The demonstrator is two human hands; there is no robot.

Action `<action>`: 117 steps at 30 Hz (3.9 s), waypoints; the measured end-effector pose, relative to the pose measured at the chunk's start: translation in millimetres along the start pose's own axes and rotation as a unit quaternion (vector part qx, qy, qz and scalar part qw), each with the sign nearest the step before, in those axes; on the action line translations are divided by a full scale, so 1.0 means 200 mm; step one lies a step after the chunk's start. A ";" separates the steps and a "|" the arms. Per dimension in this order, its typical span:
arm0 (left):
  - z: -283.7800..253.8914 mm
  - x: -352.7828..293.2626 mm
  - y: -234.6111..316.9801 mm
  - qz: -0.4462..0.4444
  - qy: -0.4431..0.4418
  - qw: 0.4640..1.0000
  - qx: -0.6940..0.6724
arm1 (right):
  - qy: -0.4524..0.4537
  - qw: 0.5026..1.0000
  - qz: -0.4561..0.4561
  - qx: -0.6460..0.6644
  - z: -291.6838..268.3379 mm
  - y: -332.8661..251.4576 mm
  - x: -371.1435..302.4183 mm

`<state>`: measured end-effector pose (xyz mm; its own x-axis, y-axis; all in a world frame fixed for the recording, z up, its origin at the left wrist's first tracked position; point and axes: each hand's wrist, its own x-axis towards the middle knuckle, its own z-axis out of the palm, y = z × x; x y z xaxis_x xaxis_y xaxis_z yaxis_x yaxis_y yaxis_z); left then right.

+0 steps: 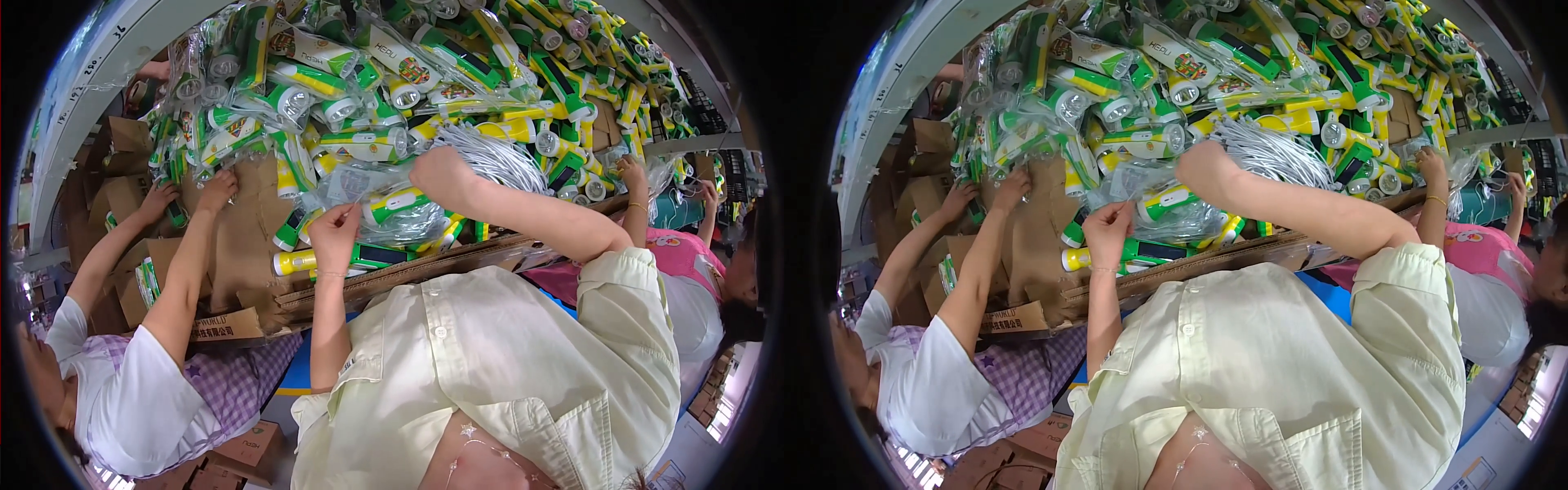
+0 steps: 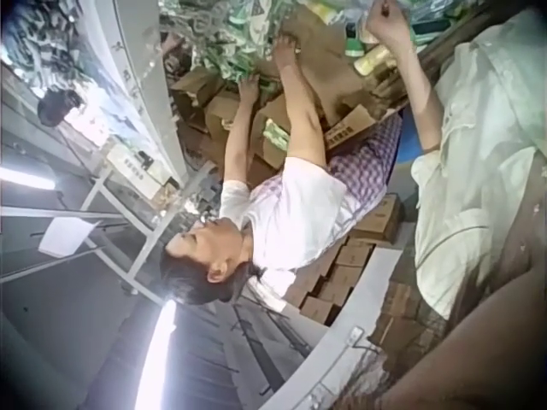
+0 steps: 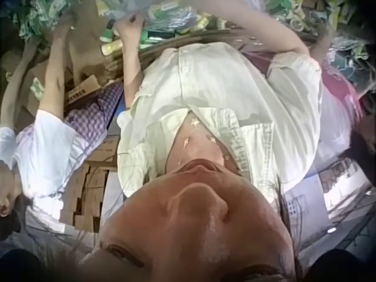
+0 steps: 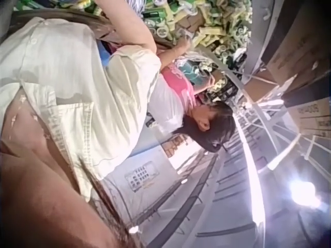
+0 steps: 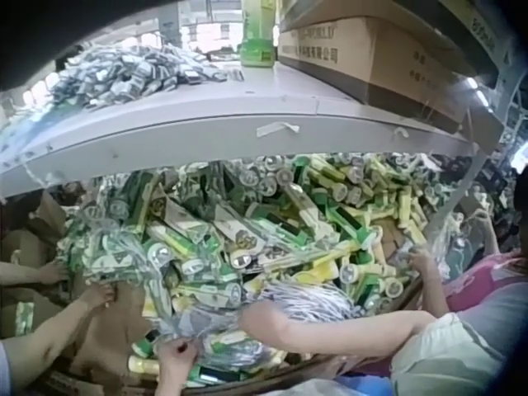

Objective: Packaging portable flashlights into individual plastic bags at a factory workbench.

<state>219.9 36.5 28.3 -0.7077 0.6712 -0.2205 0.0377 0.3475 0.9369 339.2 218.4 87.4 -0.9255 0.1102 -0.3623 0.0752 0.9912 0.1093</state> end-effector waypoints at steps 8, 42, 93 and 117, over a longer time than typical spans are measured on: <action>-0.13 0.03 -0.10 -0.068 -0.142 0.973 -0.171 | 0.118 0.992 0.014 0.051 -0.07 -0.01 0.04; -0.25 0.00 -0.04 0.066 0.023 0.996 -0.055 | 0.277 0.924 -0.109 0.242 0.00 0.05 0.09; -0.22 0.01 0.16 0.157 -0.099 0.919 0.348 | 0.236 0.916 -0.092 0.312 0.14 -0.02 -0.21; -0.20 0.01 0.09 -0.013 0.030 0.960 0.277 | 0.227 0.916 0.314 0.104 0.38 0.66 -0.54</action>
<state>191.2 17.5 56.3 -0.7519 0.6247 -0.2107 0.3775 0.6700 0.6393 476.2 342.0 71.1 -0.7314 0.6675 0.1397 0.6705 0.7413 -0.0315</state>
